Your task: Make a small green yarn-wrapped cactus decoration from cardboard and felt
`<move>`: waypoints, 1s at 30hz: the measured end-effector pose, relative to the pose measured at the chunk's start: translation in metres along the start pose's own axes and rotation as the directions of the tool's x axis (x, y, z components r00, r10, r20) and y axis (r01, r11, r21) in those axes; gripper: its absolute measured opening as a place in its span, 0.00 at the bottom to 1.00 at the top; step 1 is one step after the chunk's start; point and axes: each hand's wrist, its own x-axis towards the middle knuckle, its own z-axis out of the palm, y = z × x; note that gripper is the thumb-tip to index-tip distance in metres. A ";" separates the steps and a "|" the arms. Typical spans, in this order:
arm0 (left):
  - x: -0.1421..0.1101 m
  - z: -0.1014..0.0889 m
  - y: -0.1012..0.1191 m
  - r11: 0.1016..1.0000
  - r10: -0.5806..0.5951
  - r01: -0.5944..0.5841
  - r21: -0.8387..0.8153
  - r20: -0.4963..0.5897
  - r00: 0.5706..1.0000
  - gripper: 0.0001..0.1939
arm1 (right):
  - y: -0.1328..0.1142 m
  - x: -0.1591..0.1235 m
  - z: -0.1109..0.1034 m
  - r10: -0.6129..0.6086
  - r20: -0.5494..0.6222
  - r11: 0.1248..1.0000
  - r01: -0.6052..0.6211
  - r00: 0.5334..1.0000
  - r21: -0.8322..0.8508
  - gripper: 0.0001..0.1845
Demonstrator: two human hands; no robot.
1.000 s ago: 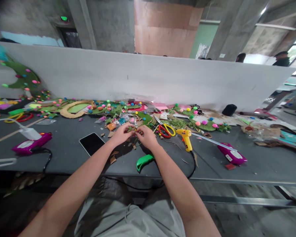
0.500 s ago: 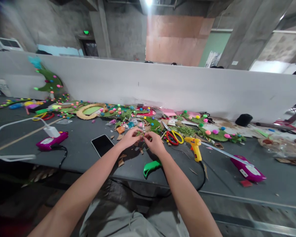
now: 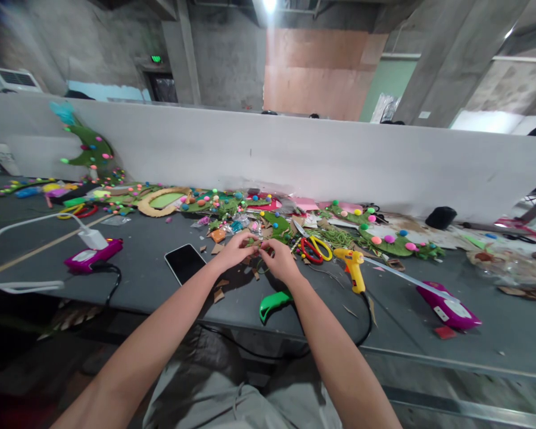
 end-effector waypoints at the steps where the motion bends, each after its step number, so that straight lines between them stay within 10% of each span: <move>1: 0.000 0.000 0.000 1.000 0.001 -0.001 -0.002 0.001 1.000 0.15 | 0.000 0.000 0.000 -0.001 0.002 1.000 0.001 1.000 -0.001 0.07; 30: 0.004 0.001 -0.003 0.999 0.018 -0.018 -0.049 -0.014 1.000 0.16 | 0.002 0.000 0.001 0.001 0.021 1.000 -0.001 1.000 0.014 0.06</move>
